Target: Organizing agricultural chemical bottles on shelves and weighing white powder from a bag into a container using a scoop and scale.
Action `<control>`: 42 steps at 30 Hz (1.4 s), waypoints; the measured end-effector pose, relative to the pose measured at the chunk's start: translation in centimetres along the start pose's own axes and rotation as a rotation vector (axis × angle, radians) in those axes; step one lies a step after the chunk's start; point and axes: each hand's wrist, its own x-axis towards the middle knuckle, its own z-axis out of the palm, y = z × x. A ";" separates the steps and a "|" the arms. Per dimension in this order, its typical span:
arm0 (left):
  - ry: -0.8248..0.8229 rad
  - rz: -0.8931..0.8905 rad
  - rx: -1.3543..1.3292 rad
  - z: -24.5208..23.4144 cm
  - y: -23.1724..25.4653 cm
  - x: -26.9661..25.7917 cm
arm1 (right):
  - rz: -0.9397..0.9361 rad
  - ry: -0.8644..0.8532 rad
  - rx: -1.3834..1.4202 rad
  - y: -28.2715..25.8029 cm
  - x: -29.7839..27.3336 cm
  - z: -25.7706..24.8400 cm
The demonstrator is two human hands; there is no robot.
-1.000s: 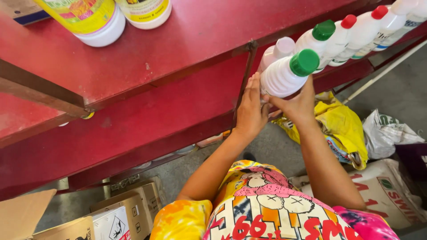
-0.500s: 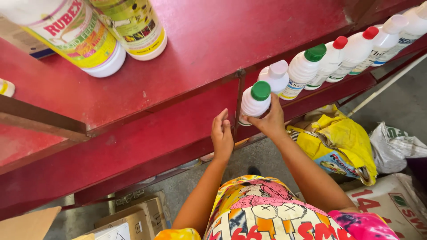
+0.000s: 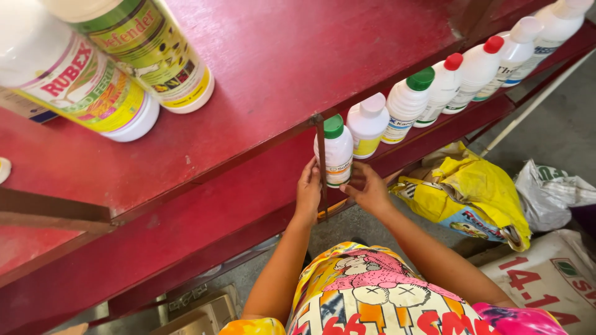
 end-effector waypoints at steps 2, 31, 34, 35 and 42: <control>0.016 -0.014 0.033 0.1 -0.3 0.8 | 0.052 0.020 0.060 1.3 0.4 0.0; 0.284 0.435 0.442 1.0 3.6 -2.1 | -0.021 -0.206 0.093 -0.6 2.0 -2.1; 0.400 0.616 0.562 2.0 8.6 -6.2 | -0.031 -0.244 -0.049 -7.0 0.6 -2.5; 0.345 0.694 0.570 2.4 10.4 -7.5 | -0.014 -0.257 -0.071 -10.3 -0.1 -2.3; 0.121 1.211 0.592 4.6 20.9 -14.4 | -0.290 -0.339 -0.127 -24.1 -3.1 -0.1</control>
